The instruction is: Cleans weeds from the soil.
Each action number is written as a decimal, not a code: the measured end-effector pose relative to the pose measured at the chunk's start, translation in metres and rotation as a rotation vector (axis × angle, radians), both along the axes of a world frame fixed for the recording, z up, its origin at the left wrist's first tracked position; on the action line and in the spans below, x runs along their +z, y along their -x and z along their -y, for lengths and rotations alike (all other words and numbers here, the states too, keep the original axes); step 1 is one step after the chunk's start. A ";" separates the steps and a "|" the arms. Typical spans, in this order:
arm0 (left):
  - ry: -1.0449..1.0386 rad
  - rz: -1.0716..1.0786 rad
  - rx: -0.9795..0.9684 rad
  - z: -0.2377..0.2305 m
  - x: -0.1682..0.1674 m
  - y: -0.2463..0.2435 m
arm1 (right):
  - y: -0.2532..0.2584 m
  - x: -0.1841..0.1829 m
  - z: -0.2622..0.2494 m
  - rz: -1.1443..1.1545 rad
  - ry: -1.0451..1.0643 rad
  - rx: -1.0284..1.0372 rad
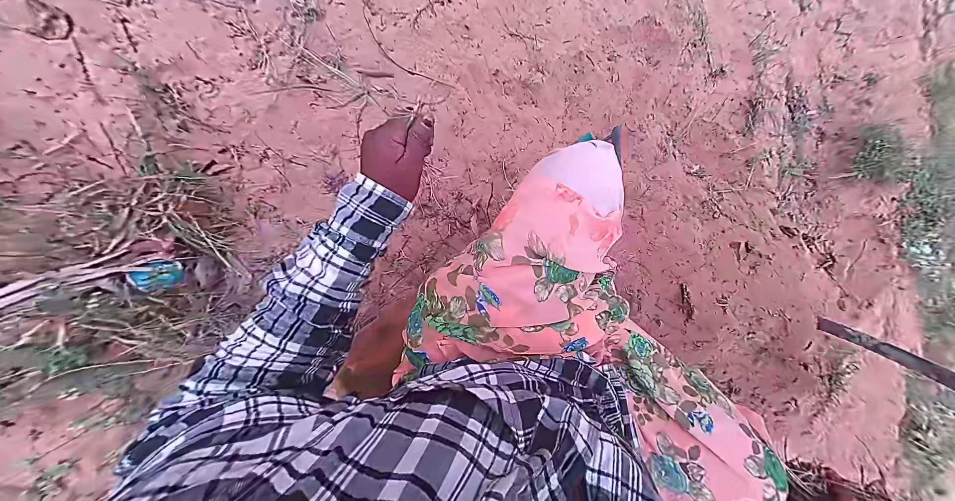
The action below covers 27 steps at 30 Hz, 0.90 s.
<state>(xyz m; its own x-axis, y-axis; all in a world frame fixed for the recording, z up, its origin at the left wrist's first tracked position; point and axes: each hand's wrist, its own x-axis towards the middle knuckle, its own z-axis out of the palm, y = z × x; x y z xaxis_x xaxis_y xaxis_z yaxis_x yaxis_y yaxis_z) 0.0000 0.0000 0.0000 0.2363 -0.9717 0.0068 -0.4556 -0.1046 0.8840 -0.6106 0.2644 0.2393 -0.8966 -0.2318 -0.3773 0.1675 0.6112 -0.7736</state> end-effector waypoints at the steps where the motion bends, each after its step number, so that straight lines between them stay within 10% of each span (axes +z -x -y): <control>1: -0.009 0.025 -0.009 0.002 -0.003 0.006 | 0.000 -0.024 0.006 -0.187 0.202 -0.081; 8: 0.136 -0.310 -0.060 0.062 0.057 0.079 | -0.011 -0.045 0.080 -0.111 0.636 -0.013; 12: 0.429 -0.676 -0.408 0.115 0.118 0.154 | -0.025 -0.042 0.152 0.094 0.707 0.204; 17: 0.188 -0.737 -0.816 0.128 0.215 0.269 | -0.055 -0.044 0.226 0.134 0.535 0.436; 22: -0.284 -0.543 -0.998 0.126 0.200 0.356 | -0.085 -0.081 0.258 0.292 0.504 0.528; 27: -0.306 -0.210 -1.077 0.120 0.144 0.368 | -0.091 -0.145 0.252 0.420 0.373 0.429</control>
